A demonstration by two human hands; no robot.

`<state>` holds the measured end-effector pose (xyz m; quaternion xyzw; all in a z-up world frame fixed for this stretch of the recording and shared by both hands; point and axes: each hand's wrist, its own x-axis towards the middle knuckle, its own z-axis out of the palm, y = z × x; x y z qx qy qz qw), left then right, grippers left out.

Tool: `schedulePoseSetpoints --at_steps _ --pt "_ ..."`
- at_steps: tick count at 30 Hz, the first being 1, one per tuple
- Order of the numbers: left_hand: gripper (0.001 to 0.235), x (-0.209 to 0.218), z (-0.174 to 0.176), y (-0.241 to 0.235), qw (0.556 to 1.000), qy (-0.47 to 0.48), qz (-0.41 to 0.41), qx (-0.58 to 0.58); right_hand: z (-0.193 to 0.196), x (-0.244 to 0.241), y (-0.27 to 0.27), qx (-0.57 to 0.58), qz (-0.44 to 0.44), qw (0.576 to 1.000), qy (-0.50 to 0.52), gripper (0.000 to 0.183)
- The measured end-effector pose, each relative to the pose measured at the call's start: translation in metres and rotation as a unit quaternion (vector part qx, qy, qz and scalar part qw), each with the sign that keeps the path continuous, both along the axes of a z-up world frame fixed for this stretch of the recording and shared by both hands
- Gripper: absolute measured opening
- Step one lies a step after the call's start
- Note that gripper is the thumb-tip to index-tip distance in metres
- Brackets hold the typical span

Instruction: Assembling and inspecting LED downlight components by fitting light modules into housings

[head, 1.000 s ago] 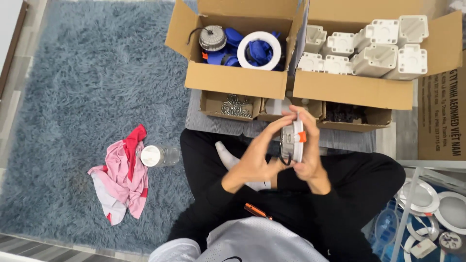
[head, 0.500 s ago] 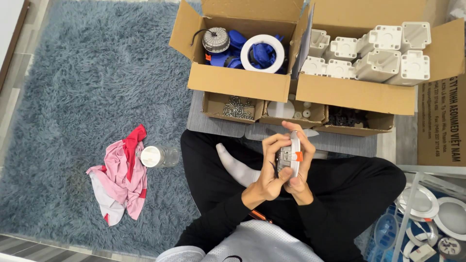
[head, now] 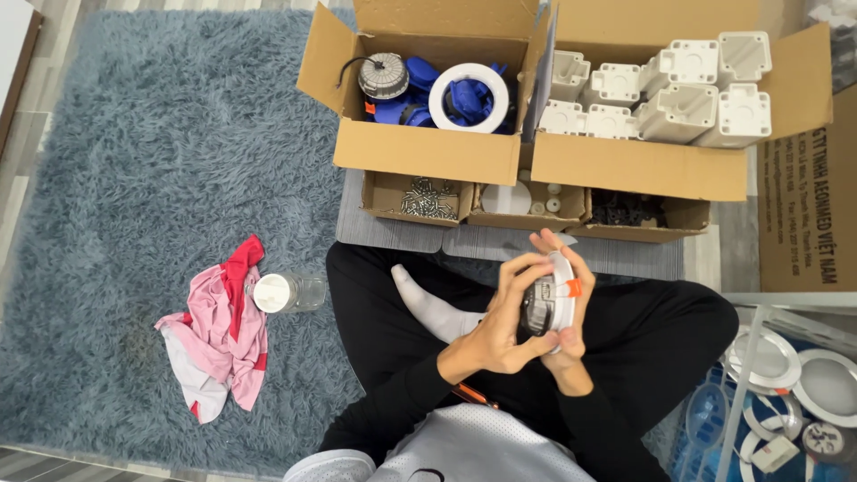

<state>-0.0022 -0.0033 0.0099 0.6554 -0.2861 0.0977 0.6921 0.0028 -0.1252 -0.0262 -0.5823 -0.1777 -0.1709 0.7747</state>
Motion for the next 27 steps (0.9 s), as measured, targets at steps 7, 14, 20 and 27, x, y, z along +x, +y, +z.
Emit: schedulePoseSetpoints --at_steps 7,14,20,27 --pt "0.073 -0.007 -0.01 -0.005 0.996 0.046 -0.079 -0.024 0.002 -0.035 -0.033 -0.061 0.006 0.995 0.077 0.117" --pt "0.066 -0.019 0.001 -0.005 0.987 0.067 -0.143 0.023 -0.068 -0.082 -0.112 0.12 0.07 0.912 0.386 0.041" --pt "0.077 -0.017 -0.001 -0.008 0.969 0.042 -0.227 0.092 -0.11 -0.11 -0.187 0.116 -0.01 0.912 0.393 0.043" --pt "0.059 0.005 -0.072 0.013 0.929 -0.01 -0.23 0.289 -0.053 -0.126 -0.286 0.074 -0.278 0.91 0.297 0.038"
